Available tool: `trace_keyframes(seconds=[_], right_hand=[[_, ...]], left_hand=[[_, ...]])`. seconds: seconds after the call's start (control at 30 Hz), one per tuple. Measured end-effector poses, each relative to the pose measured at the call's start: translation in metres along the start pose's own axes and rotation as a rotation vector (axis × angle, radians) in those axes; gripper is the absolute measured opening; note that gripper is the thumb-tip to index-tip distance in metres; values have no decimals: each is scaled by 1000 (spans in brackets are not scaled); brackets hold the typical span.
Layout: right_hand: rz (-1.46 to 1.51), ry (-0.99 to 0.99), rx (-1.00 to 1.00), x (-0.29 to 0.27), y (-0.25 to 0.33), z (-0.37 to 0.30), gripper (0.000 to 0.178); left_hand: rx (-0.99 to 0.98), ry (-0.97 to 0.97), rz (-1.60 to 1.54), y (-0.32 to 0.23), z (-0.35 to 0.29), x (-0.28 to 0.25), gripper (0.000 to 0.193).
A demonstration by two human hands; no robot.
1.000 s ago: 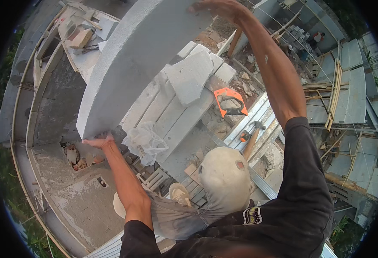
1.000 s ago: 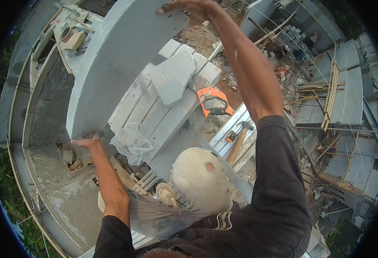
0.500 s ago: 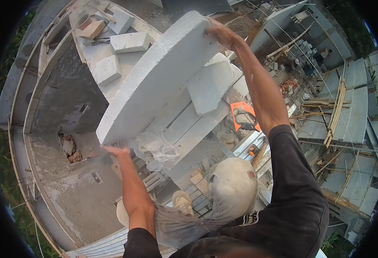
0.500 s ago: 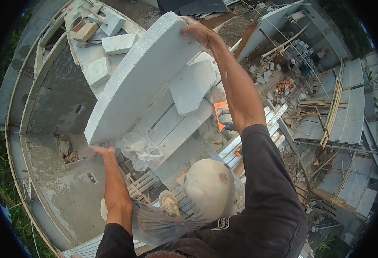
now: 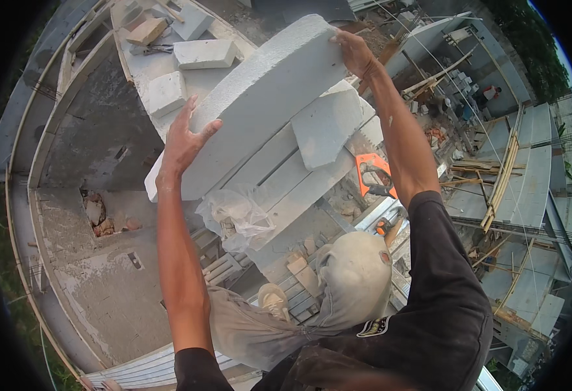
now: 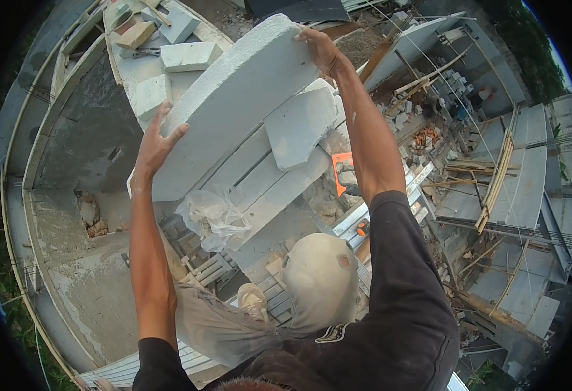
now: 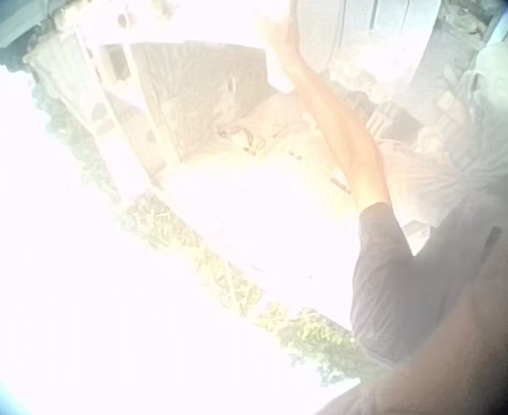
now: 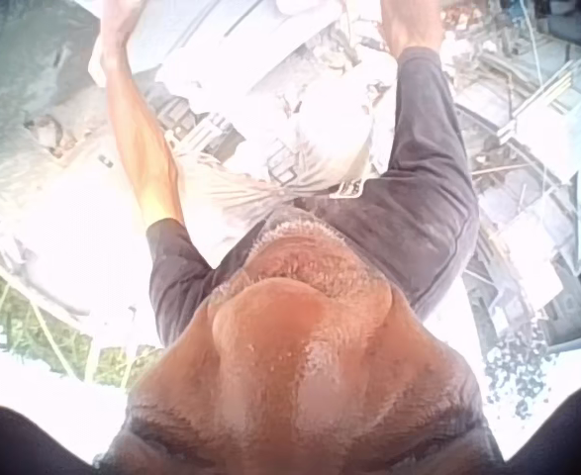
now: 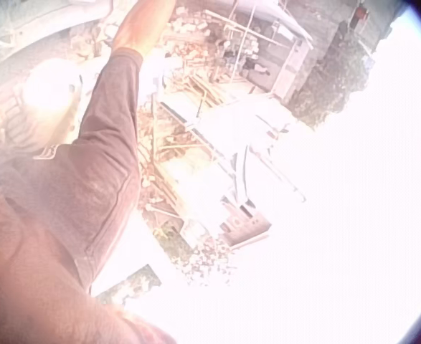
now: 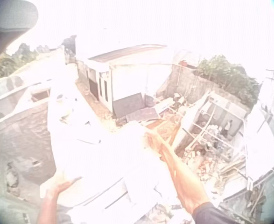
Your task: The person applies mortar onto a wall using a trowel and positions a block. The person then measures a concrete block with a tape measure, cuts it using a hand saw, and carries the cut block across the frame.
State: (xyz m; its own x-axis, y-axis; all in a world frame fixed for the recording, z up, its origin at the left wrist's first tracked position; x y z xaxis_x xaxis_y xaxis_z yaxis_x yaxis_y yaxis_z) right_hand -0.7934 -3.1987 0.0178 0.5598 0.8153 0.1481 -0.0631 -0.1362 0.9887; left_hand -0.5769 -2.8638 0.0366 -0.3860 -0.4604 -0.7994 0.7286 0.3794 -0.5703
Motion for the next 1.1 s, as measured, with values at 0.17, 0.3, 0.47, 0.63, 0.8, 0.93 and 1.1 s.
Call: trace_keyframes(seconds=[0.17, 0.3, 0.47, 0.63, 0.8, 0.93, 1.1], right_hand=[[-90, -45, 42, -14, -6, 8, 70], [-431, -402, -20, 1, -23, -41, 89], [-637, -360, 307, -34, -104, -91, 103], [-292, -498, 316, -12, -123, -149, 87], [-46, -608, 435, 18, -140, -187, 88], [53, -458, 511, 29, -124, -187, 91], [-227, -520, 431, 55, -45, -220, 79]], left_hand=[[-35, 159, 202, 3, 7, 30, 107], [-41, 3, 221, 14, 1, 17, 103], [-42, -4, 207, 2, -2, 28, 99], [-75, -2, 230, 7, 2, 25, 99], [-90, 34, 210, 14, 8, 23, 98], [-94, 73, 150, 24, 23, 35, 97], [-160, 120, 181, 18, 20, 53, 94]])
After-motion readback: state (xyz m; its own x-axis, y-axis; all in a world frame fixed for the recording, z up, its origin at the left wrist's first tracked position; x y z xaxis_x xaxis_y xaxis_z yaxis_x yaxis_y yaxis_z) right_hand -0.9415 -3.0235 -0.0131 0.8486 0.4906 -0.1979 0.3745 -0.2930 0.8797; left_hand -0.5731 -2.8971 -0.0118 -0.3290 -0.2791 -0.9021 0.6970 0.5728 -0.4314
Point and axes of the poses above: each hand's wrist, its own z-axis towards the middle knuckle, its own x-axis out of the palm, y = z × x, the point moved 5 cm from there along z, towards the middle knuckle, and after that the axes turned 1 degree about -y, right-handed, at the moved point
